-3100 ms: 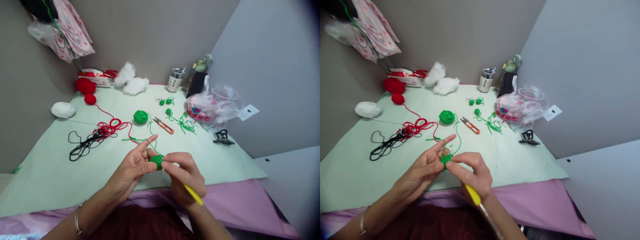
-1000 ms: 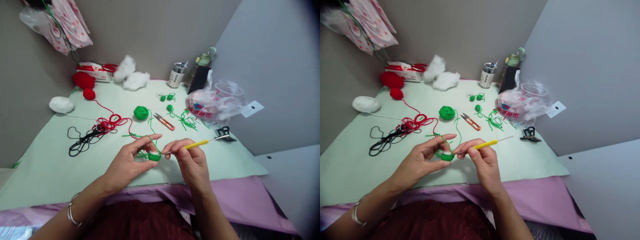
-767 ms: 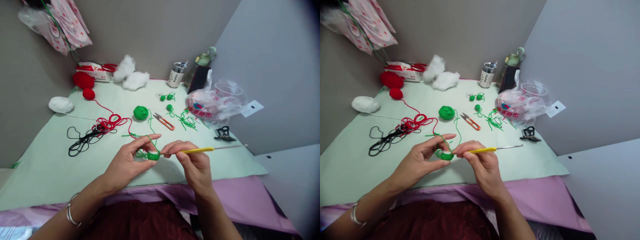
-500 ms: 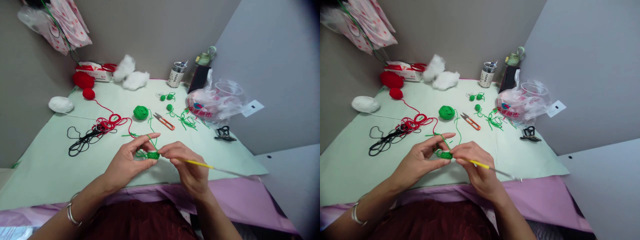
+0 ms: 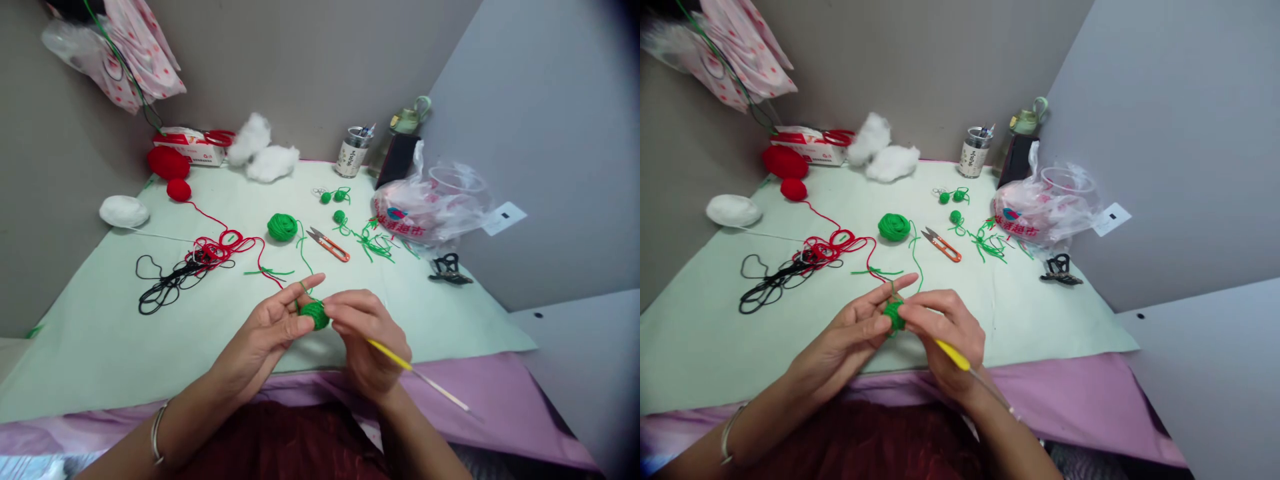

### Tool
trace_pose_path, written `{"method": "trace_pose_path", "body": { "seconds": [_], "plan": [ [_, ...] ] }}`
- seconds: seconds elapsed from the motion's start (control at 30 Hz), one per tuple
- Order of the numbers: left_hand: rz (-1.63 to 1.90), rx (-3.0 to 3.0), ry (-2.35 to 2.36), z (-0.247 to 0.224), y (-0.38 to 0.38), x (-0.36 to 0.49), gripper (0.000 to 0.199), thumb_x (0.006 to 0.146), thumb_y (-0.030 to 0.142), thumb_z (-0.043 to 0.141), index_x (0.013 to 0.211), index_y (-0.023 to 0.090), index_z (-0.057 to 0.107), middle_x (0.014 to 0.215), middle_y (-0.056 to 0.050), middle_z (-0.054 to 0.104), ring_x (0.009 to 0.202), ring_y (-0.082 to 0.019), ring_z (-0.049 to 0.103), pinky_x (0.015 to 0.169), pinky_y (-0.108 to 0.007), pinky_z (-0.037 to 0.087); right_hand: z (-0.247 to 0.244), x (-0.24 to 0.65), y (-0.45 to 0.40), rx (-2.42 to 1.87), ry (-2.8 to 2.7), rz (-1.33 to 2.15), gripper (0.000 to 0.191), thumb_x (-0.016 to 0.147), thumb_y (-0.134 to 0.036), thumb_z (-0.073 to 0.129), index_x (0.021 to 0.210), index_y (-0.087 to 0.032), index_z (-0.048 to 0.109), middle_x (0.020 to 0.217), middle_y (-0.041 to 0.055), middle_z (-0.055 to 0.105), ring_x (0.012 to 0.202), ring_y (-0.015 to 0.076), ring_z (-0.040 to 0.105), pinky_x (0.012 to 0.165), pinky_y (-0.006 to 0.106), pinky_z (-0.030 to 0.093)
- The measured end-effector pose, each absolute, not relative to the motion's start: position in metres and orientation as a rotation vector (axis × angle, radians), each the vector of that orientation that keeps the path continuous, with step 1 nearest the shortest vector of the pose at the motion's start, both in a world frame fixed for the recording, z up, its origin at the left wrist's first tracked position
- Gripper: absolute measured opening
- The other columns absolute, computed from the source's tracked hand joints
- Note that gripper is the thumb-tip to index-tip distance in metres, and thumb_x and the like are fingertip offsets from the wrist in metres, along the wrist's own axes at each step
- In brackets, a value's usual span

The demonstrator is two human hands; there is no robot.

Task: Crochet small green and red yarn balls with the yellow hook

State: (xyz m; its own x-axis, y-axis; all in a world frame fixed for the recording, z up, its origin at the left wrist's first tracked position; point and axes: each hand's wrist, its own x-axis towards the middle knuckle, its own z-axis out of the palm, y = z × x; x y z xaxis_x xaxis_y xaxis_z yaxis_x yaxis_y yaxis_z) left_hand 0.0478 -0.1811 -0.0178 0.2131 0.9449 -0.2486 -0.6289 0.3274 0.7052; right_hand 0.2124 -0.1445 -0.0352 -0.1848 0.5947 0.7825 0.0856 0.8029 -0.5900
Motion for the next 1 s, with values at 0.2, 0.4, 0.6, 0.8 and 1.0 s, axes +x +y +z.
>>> {"method": "trace_pose_path", "body": {
  "seconds": [0.2, 0.4, 0.6, 0.8, 1.0],
  "plan": [
    [1.201, 0.707, 0.892, -0.016, -0.178, 0.036, 0.052, 0.079, 0.028, 0.087, 0.129, 0.034, 0.076, 0.103, -0.001, 0.063, 0.105, -0.017, 0.054, 0.099, -0.028, 0.04, -0.026, 0.221, -0.146, -0.658, -1.516, 0.877, 0.021, 0.101, -0.019, 0.061, 0.106, -0.029, 0.079, 0.093, 0.004, 0.078, 0.082, 0.0204, 0.071, 0.075, 0.037, 0.059],
    [1.186, 0.846, 0.903, -0.014, -0.181, 0.033, 0.044, 0.083, 0.031, 0.083, 0.127, 0.034, 0.077, 0.101, -0.002, 0.063, 0.098, -0.017, 0.055, 0.093, -0.029, 0.043, -0.022, 0.221, -0.136, -0.616, -1.196, 1.328, 0.014, 0.097, -0.028, 0.068, 0.091, -0.023, 0.08, 0.079, 0.0036, 0.074, 0.067, 0.016, 0.066, 0.061, 0.029, 0.056],
    [1.198, 0.926, 0.903, -0.021, -0.181, 0.04, 0.054, 0.084, 0.028, 0.084, 0.135, 0.037, 0.071, 0.1, -0.001, 0.064, 0.104, -0.019, 0.059, 0.099, -0.032, 0.044, -0.027, 0.211, -0.138, -0.63, -1.137, 1.376, 0.011, 0.095, -0.03, 0.071, 0.091, -0.023, 0.079, 0.082, 0.0024, 0.074, 0.067, 0.014, 0.066, 0.062, 0.026, 0.056],
    [1.205, 0.841, 0.918, -0.023, -0.182, 0.042, 0.054, 0.08, 0.03, 0.087, 0.132, 0.033, 0.074, 0.102, -0.002, 0.066, 0.106, -0.02, 0.06, 0.1, -0.034, 0.045, -0.034, 0.212, -0.141, -0.714, -1.258, 1.262, 0.014, 0.099, -0.032, 0.066, 0.097, -0.023, 0.078, 0.089, 0.0034, 0.074, 0.074, 0.0158, 0.066, 0.071, 0.031, 0.055],
    [1.192, 0.833, 0.913, -0.02, -0.181, 0.041, 0.048, 0.08, 0.028, 0.087, 0.127, 0.032, 0.076, 0.104, -0.003, 0.069, 0.106, -0.02, 0.06, 0.099, -0.033, 0.045, -0.035, 0.214, -0.14, -0.66, -1.277, 1.252, 0.013, 0.1, -0.029, 0.066, 0.098, -0.025, 0.078, 0.089, 0.0026, 0.073, 0.076, 0.0162, 0.066, 0.071, 0.032, 0.054]
  ]
}}
